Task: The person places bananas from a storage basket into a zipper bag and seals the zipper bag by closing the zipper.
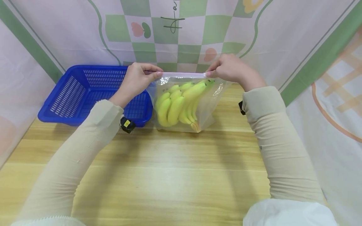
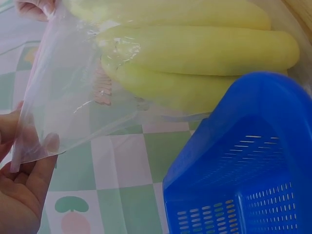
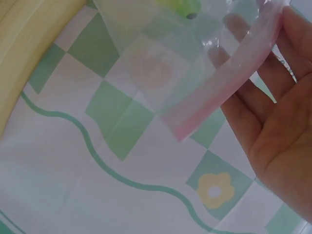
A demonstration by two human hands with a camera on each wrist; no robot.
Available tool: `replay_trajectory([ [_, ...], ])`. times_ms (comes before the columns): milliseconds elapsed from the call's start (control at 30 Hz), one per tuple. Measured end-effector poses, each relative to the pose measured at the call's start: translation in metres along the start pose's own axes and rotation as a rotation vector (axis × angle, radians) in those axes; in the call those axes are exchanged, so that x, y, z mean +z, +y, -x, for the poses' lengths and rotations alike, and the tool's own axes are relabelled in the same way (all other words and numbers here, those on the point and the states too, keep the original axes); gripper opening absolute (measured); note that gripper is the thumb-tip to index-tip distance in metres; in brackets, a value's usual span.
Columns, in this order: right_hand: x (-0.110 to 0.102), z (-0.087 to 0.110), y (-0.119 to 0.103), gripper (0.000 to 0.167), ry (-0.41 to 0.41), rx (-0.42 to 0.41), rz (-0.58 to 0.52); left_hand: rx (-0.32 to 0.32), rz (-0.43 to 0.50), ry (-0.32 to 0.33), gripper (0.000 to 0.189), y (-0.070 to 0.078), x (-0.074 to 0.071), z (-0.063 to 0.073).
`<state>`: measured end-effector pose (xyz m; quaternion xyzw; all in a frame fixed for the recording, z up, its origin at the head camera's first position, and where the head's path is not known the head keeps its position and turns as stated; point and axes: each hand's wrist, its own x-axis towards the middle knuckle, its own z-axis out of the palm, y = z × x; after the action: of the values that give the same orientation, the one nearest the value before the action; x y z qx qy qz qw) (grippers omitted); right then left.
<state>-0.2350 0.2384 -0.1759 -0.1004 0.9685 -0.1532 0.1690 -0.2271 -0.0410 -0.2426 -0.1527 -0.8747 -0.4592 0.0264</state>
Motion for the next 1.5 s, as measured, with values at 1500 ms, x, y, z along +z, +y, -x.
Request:
replay_trajectory([
  [1500, 0.006, -0.003, 0.003, 0.035, 0.177, -0.132, 0.088, -0.02, 0.033, 0.05, 0.021, -0.004, 0.003, 0.0],
])
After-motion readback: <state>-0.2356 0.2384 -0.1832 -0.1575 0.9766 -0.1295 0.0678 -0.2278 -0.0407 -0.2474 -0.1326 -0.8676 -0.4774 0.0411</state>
